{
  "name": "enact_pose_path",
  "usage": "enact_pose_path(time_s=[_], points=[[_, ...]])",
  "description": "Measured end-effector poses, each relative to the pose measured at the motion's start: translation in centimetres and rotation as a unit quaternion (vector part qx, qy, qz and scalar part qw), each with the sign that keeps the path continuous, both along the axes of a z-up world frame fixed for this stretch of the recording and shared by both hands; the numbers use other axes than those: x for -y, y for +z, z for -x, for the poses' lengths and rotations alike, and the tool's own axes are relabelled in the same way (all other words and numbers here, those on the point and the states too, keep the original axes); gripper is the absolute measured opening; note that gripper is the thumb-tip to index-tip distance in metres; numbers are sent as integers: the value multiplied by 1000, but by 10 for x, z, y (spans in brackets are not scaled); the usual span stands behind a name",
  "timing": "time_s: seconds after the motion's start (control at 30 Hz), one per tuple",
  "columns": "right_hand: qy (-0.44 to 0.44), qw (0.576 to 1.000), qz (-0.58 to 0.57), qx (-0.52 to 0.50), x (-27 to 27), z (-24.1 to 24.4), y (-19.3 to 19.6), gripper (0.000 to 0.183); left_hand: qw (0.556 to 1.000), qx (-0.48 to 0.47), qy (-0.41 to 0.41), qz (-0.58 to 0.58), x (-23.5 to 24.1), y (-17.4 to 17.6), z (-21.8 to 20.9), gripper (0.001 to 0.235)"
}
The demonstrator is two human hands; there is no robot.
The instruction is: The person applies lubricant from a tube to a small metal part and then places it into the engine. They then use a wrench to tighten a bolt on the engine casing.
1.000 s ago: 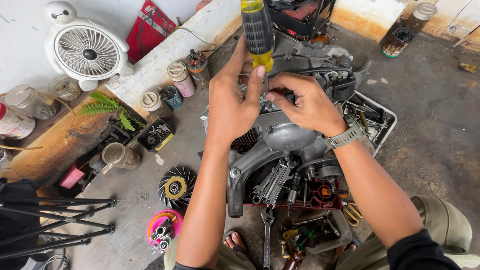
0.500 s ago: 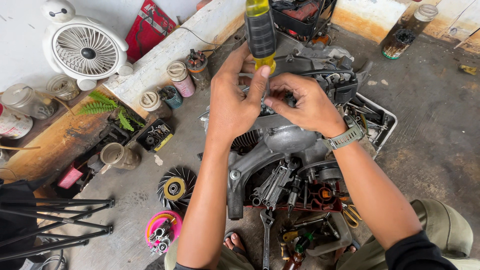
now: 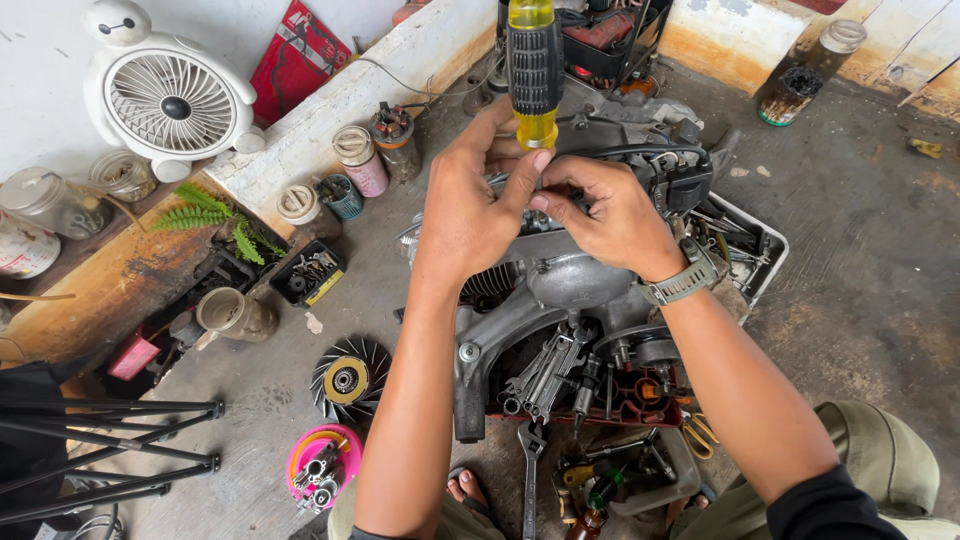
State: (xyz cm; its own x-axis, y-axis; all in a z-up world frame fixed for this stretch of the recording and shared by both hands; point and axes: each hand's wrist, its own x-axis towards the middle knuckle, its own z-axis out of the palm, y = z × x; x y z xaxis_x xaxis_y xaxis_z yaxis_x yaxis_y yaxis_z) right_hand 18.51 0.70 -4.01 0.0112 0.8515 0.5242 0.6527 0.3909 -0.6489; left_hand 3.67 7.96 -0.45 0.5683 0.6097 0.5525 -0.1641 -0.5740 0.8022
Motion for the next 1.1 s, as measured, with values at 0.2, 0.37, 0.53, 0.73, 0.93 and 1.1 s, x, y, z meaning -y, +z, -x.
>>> enact_pose_path(time_s=[0.2, 0.37, 0.53, 0.73, 0.93, 1.1], points=[[63, 997, -25, -31, 9, 0, 13, 18, 996, 40, 76, 33, 9, 6, 7, 35], [93, 994, -34, -49, 37, 8, 23, 29, 999, -15, 4, 38, 35, 13, 45, 27], [140, 985, -76, -62, 69, 24, 26, 62, 988, -128, -87, -12, 66, -28, 56, 26], [50, 995, 18, 82, 91, 44, 9, 35, 979, -183, -86, 15, 81, -76, 64, 31], [40, 989, 9, 145, 95, 54, -14, 32, 980, -196, -24, 0, 67, -69, 97, 42], [36, 999, -1, 41, 96, 70, -27, 29, 987, -19, 144, 66, 52, -65, 129, 22]])
